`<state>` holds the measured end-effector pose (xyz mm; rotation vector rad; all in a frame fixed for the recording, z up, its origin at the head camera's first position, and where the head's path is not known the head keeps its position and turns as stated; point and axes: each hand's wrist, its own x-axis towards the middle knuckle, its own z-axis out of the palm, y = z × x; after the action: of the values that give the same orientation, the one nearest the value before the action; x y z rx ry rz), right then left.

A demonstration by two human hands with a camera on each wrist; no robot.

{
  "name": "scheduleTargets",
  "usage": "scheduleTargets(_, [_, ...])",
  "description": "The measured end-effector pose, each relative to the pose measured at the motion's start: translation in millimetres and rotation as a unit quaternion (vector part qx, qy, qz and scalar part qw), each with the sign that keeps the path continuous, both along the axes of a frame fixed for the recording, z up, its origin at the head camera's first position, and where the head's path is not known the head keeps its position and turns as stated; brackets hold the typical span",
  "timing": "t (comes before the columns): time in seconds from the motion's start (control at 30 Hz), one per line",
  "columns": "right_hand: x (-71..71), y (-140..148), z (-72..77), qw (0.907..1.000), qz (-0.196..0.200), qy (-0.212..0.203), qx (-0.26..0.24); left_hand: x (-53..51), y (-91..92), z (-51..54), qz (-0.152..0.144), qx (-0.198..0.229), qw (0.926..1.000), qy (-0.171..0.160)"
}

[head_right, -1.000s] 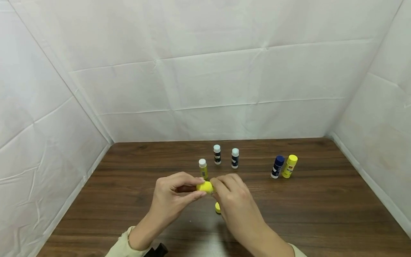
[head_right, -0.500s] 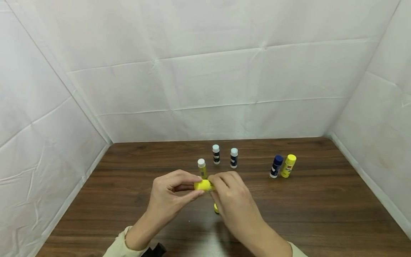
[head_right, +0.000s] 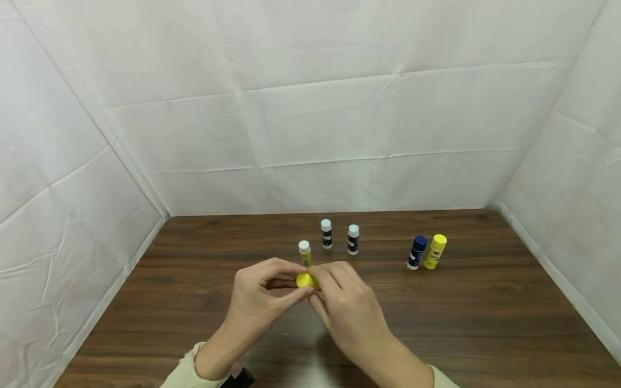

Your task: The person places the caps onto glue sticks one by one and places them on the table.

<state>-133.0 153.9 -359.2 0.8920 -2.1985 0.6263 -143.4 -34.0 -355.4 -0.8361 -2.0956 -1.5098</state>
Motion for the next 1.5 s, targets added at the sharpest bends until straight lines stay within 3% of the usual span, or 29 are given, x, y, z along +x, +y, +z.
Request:
scheduleTargets(0.2, [-13.5, 6.8, 1.8, 0.9998, -0.013, -0.002, -0.016, -7.3, -2.2, -1.4, 0.011, -0.031, 0.9992, 0.024])
scheduleTargets(0.3, [-25.7, 19.3, 8.4, 0.9979, -0.033, -0.035, -0.044, -16.1, -11.7, -0.8, 0.042, -0.072, 0.995, 0.055])
scheduleTargets(0.37, [-33.9, 31.4, 14.2, 0.9925, -0.052, -0.082, -0.075, -23.0, -21.6, 0.5, 0.077, -0.11, 0.9875, 0.083])
scheduleTargets(0.47, [-45.0, 53.1, 23.3, 0.9752, -0.099, -0.169, -0.102, -33.6, -38.5, 3.3, 0.151, -0.168, 0.9667, 0.121])
scheduleTargets(0.6, [-61.5, 81.3, 33.1, 0.9515, -0.153, -0.254, -0.082, -43.7, -58.0, 5.1, 0.22, -0.217, 0.9416, 0.132])
scheduleTargets(0.8, [-88.9, 109.8, 38.7, 0.9386, -0.188, -0.289, -0.005, -50.5, -73.5, 4.1, 0.235, -0.251, 0.9311, 0.122])
scheduleTargets(0.93, [-103.9, 119.6, 38.1, 0.926, -0.188, -0.324, 0.05, -51.2, -77.3, 3.0, 0.247, -0.274, 0.9228, 0.112])
scheduleTargets(1.03, [-114.1, 123.9, 36.7, 0.9168, -0.184, -0.344, 0.085, -51.3, -78.1, 1.7, 0.258, -0.313, 0.907, 0.112])
scheduleTargets(1.17, [-125.0, 126.7, 33.3, 0.9087, -0.18, -0.357, 0.119, -51.6, -76.5, 1.7, 0.273, -0.389, 0.8747, 0.096])
scheduleTargets(1.3, [-132.7, 129.4, 27.5, 0.9039, -0.173, -0.362, 0.148, -49.7, -71.2, 1.4, 0.287, -0.448, 0.8448, 0.054])
scheduleTargets(1.43, [-136.8, 131.6, 23.3, 0.8998, -0.172, -0.365, 0.166, -46.2, -65.6, -0.9, 0.308, -0.467, 0.8283, 0.031])
scheduleTargets(1.5, [-138.6, 132.9, 21.8, 0.8996, -0.172, -0.362, 0.173, -44.9, -63.1, -1.6, 0.315, -0.469, 0.8248, 0.025])
